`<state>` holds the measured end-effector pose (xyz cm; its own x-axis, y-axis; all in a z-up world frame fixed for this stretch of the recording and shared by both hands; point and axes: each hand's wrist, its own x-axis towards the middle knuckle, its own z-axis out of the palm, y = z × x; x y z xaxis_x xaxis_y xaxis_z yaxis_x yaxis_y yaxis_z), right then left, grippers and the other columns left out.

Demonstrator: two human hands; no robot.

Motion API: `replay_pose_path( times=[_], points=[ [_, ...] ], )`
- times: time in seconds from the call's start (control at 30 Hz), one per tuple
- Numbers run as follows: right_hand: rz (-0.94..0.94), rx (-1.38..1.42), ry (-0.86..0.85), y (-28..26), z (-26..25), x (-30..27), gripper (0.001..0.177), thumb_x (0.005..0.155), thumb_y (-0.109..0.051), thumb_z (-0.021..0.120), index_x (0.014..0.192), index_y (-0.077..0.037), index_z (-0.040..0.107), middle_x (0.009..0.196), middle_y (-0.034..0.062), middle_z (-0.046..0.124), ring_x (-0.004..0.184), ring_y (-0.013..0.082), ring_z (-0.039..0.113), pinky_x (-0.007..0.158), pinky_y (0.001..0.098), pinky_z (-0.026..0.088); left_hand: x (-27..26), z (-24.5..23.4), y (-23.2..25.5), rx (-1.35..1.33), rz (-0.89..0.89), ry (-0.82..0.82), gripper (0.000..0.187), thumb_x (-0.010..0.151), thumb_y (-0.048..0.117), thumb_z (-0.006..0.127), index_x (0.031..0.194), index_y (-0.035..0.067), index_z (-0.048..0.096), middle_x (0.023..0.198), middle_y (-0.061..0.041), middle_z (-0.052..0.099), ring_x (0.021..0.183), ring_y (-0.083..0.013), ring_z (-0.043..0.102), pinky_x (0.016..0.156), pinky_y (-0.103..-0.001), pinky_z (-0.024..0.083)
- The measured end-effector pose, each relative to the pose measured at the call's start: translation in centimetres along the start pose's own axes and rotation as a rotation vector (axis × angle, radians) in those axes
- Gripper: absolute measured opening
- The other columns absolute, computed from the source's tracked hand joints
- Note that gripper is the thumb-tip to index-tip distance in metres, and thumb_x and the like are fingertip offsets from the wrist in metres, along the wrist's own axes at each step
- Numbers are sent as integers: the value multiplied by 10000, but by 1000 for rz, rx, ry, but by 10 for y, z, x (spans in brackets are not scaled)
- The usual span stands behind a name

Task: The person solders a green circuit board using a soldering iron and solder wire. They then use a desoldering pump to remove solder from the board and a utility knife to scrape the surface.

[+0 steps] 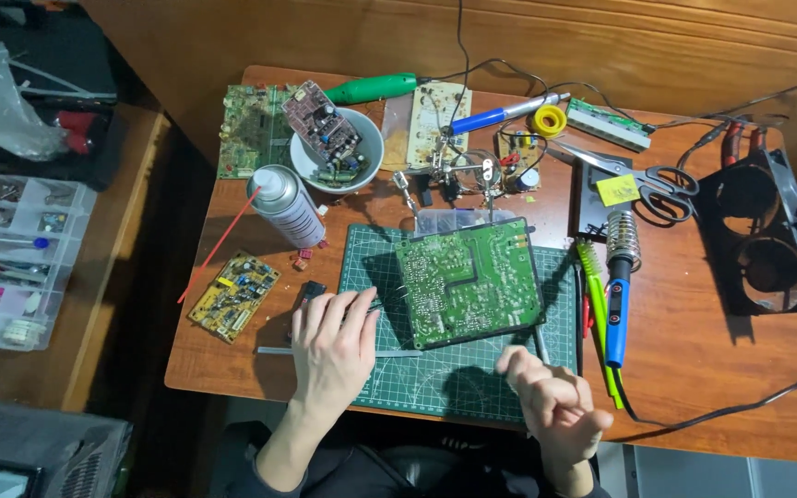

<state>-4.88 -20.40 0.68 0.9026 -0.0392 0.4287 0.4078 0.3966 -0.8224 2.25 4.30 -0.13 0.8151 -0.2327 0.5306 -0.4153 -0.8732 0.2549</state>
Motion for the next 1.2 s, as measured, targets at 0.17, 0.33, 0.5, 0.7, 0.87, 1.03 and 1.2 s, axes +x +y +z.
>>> replay_pose_path(
  times=[0.17, 0.33, 0.5, 0.7, 0.87, 1.03, 1.2],
  points=[
    [8, 64, 66, 7, 1, -3, 606, 1051, -453, 300, 531, -149, 227, 481, 0, 170, 436, 173, 152, 524, 374, 268, 0, -14, 4, -41, 26, 77, 170, 940, 222, 661, 1082, 146, 718, 1070, -29, 662, 992, -233, 576, 878, -421, 464],
    [120, 130, 117, 12, -6, -10, 538, 1025, -203, 350, 497, -115, 297, 423, 18, 249, 363, 156, 204, 387, 322, 216, -12, -12, 8, -179, 77, 127, 163, 889, 184, 716, 1030, 103, 726, 984, -36, 692, 898, -205, 581, 761, -345, 448],
    [247, -39, -12, 11, -6, -24, 371, 1079, -117, 292, 1234, 107, 543, 467, -14, 423, 359, 101, 374, 367, 251, 389, -18, -13, 15, -261, 143, 46, 111, 913, 175, 693, 999, 117, 731, 968, -14, 671, 887, -215, 578, 759, -366, 438],
    [101, 10, 32, 9, -3, -22, 326, 1016, -16, 301, 1307, -24, 447, 507, 12, 292, 360, 136, 337, 345, 259, 354, -20, -8, 16, -284, 139, -30, 135, 913, 207, 687, 1012, 123, 723, 975, -14, 666, 910, -218, 579, 789, -372, 440],
    [94, 51, 86, 13, -4, -27, 345, 1014, 5, 308, 1343, -7, 409, 877, 181, 448, 482, 218, 545, 601, 372, 528, -18, -10, 16, -336, 125, -27, 126, 899, 179, 704, 997, 102, 726, 953, -21, 673, 899, -214, 586, 804, -363, 451],
    [-16, -39, -65, 9, 3, -14, 413, 1030, 99, 303, 1395, -15, 461, 1514, 277, 394, 618, 207, 749, 689, 368, 707, -20, -9, 14, -332, 130, -69, 153, 906, 202, 701, 1020, 103, 724, 952, -23, 668, 907, -212, 576, 798, -360, 457],
    [55, -291, 62, 6, -1, -26, 258, 973, -32, 506, 853, 17, 728, 567, 68, 563, 525, 185, 741, 415, 185, 501, -22, -8, 13, -328, 126, -101, 175, 903, 226, 710, 1034, 110, 724, 986, -12, 674, 940, -216, 593, 773, -368, 447]
  ],
)
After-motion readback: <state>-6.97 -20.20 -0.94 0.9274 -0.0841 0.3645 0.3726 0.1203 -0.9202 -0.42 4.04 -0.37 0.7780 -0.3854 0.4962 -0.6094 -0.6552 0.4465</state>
